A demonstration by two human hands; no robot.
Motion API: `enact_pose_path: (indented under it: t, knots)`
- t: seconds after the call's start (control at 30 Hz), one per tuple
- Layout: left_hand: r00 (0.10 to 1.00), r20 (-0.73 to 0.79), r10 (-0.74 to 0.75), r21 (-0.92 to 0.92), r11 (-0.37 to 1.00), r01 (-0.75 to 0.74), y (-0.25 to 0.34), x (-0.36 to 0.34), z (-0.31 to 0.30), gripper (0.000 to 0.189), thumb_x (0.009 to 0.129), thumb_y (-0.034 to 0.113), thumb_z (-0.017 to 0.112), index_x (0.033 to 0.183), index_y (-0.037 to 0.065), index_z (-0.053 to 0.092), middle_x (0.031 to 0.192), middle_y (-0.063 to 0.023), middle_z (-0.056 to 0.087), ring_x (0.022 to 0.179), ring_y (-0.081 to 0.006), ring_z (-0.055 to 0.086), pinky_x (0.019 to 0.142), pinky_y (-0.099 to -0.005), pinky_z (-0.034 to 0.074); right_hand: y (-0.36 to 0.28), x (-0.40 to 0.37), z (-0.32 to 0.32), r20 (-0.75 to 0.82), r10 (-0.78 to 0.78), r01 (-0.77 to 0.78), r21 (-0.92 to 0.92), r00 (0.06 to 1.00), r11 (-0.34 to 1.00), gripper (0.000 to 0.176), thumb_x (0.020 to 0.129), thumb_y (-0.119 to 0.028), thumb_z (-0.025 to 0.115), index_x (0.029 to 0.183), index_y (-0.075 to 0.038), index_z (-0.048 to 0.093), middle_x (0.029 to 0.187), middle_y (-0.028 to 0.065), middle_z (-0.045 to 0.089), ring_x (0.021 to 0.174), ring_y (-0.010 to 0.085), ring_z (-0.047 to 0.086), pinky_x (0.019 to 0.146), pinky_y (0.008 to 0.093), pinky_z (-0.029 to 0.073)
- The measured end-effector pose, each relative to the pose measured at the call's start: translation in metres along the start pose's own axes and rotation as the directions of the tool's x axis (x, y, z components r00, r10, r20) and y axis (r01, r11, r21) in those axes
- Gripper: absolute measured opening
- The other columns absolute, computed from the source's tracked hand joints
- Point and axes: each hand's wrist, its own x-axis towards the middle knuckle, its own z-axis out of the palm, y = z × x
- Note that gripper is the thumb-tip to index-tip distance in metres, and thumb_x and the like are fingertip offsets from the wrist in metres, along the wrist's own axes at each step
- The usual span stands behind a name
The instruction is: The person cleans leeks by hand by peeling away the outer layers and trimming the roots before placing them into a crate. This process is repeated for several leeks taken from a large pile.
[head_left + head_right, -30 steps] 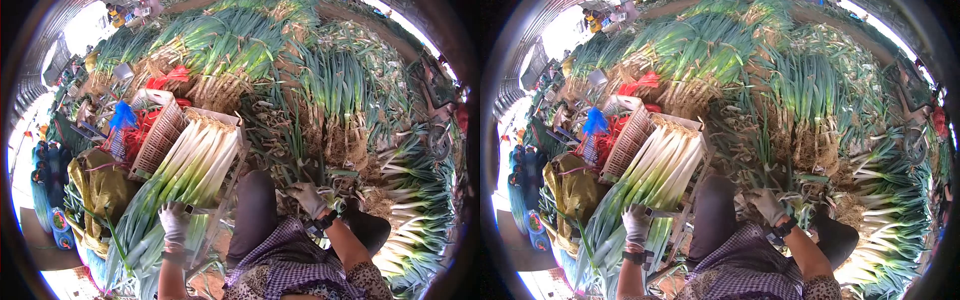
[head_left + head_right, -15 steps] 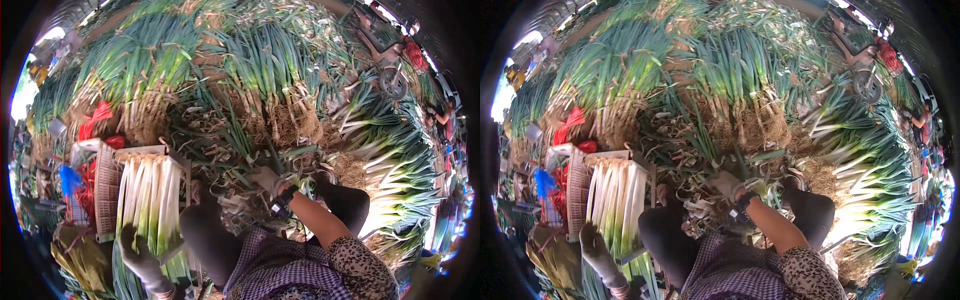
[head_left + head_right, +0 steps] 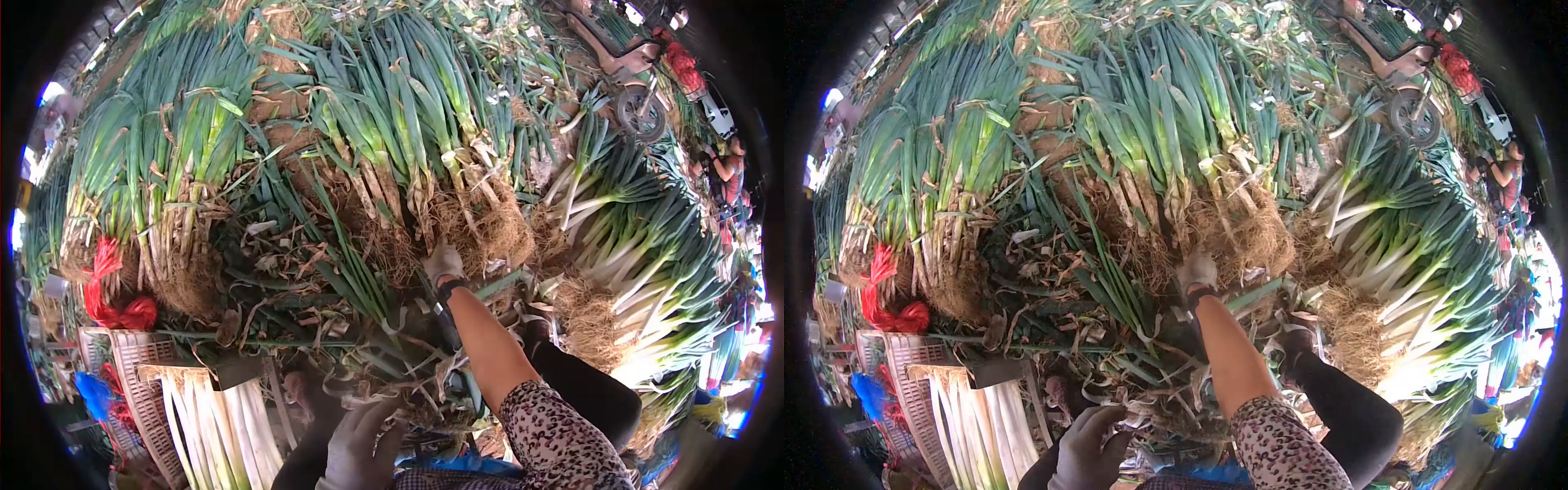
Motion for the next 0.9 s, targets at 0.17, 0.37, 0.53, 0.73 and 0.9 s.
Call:
enact_pose_path:
  t: [0.17,0.37,0.53,0.73,0.9]
  knots:
    - [0.990,0.109,-0.093,-0.038,0.994,0.098,0.001,0.005,-0.008,0.038,0.083,0.008,0.066,0.120,0.001,0.060,0.112,-0.0188,0.063,0.102,-0.0374,0.061,0.085,-0.0401,0.050,-0.008,-0.072,-0.056,0.316,-0.268,0.011,0.628,0.910,0.778,0.047,0.088,-0.026,0.065,0.127,-0.004,0.055,0.108,0.0191,0.066,0.091,0.0329,0.066,0.083,0.0395,0.053]
    - [0.994,-0.045,0.100,0.013,0.995,-0.099,-0.011,0.000,0.005,0.019,0.085,0.003,0.063,0.103,-0.001,0.062,0.090,-0.0145,0.065,0.081,-0.0282,0.063,0.071,-0.0330,0.049,0.088,-0.205,0.033,0.181,-0.712,0.552,0.514,0.678,0.657,0.031,0.096,-0.017,0.050,0.124,-0.011,0.062,0.108,0.0201,0.067,0.103,0.0305,0.062,0.096,0.0377,0.048]
    - [0.982,-0.086,-0.170,-0.435,0.893,0.117,-0.032,-0.002,0.008,0.013,0.093,0.010,0.059,0.102,0.002,0.063,0.088,-0.0063,0.065,0.076,-0.0204,0.062,0.068,-0.0278,0.048,0.058,-0.306,-0.058,0.312,-0.396,0.139,0.608,0.863,0.782,0.039,0.092,-0.026,0.061,0.125,-0.006,0.057,0.077,0.0100,0.064,0.070,0.0195,0.061,0.064,0.0340,0.051]
    - [0.944,0.155,-0.292,-0.956,0.198,0.218,-0.020,0.009,-0.019,0.024,0.097,0.026,0.059,0.110,0.007,0.056,0.095,-0.0058,0.062,0.084,-0.0212,0.062,0.076,-0.0396,0.052,0.072,-0.412,-0.165,0.495,-0.349,0.096,0.466,0.796,0.880,0.038,0.090,-0.030,0.066,0.117,-0.004,0.059,0.082,0.0065,0.066,0.067,0.0123,0.059,0.061,0.0284,0.050]
    - [0.944,-0.077,-0.320,-0.984,0.176,-0.020,-0.029,0.000,-0.027,0.026,0.096,0.025,0.060,0.110,0.004,0.054,0.090,-0.0094,0.062,0.080,-0.0232,0.064,0.073,-0.0397,0.056,0.033,-0.378,-0.161,0.333,-0.518,0.308,0.516,0.788,0.800,0.051,0.083,-0.026,0.074,0.124,-0.003,0.054,0.092,0.0089,0.068,0.080,0.0144,0.064,0.075,0.0298,0.054]
